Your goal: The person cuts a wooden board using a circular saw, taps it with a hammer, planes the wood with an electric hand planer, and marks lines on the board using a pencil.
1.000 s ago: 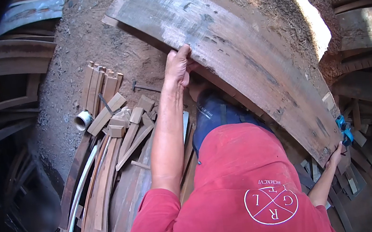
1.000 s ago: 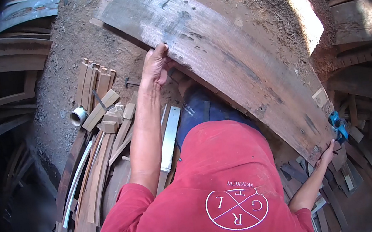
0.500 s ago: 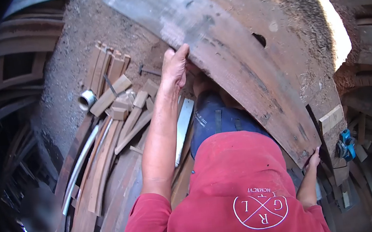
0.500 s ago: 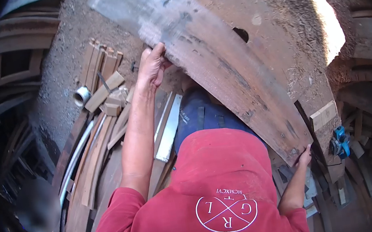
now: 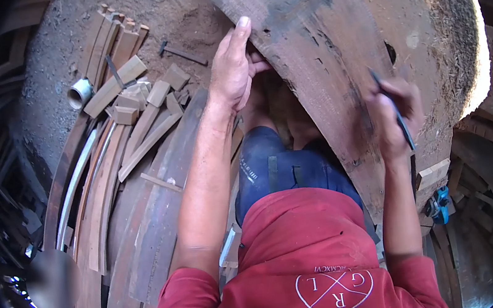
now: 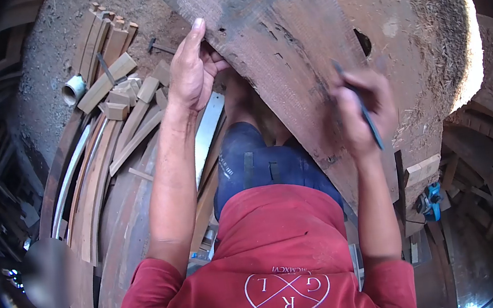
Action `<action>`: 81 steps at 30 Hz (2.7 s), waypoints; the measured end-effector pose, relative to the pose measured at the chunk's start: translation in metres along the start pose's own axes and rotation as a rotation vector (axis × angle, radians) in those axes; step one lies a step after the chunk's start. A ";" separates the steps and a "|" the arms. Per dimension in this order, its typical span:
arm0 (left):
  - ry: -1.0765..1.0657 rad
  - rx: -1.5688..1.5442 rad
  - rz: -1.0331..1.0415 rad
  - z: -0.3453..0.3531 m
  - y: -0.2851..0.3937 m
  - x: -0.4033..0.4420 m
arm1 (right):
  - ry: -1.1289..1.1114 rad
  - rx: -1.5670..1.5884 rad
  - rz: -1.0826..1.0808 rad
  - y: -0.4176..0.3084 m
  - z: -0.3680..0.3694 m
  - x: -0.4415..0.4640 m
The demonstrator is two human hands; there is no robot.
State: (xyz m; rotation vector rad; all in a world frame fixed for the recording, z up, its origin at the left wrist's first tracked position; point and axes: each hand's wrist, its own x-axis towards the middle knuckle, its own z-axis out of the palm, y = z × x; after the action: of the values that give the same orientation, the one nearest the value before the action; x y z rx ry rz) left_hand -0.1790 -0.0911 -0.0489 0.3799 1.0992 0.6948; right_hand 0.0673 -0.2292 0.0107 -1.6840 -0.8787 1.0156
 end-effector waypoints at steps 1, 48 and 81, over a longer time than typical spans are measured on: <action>0.008 -0.013 -0.007 -0.002 -0.003 0.001 | -0.096 0.035 -0.028 0.002 0.023 0.014; -0.005 -0.007 -0.048 -0.005 -0.002 -0.001 | -0.269 -0.123 -0.257 0.014 0.114 0.073; -0.032 -0.007 -0.075 -0.001 0.004 -0.002 | -0.245 -0.069 -0.282 0.015 0.110 0.069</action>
State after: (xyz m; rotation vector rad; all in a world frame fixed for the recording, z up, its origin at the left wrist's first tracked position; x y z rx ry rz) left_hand -0.1821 -0.0894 -0.0455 0.3406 1.0750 0.6242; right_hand -0.0043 -0.1335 -0.0420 -1.4584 -1.2845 1.0178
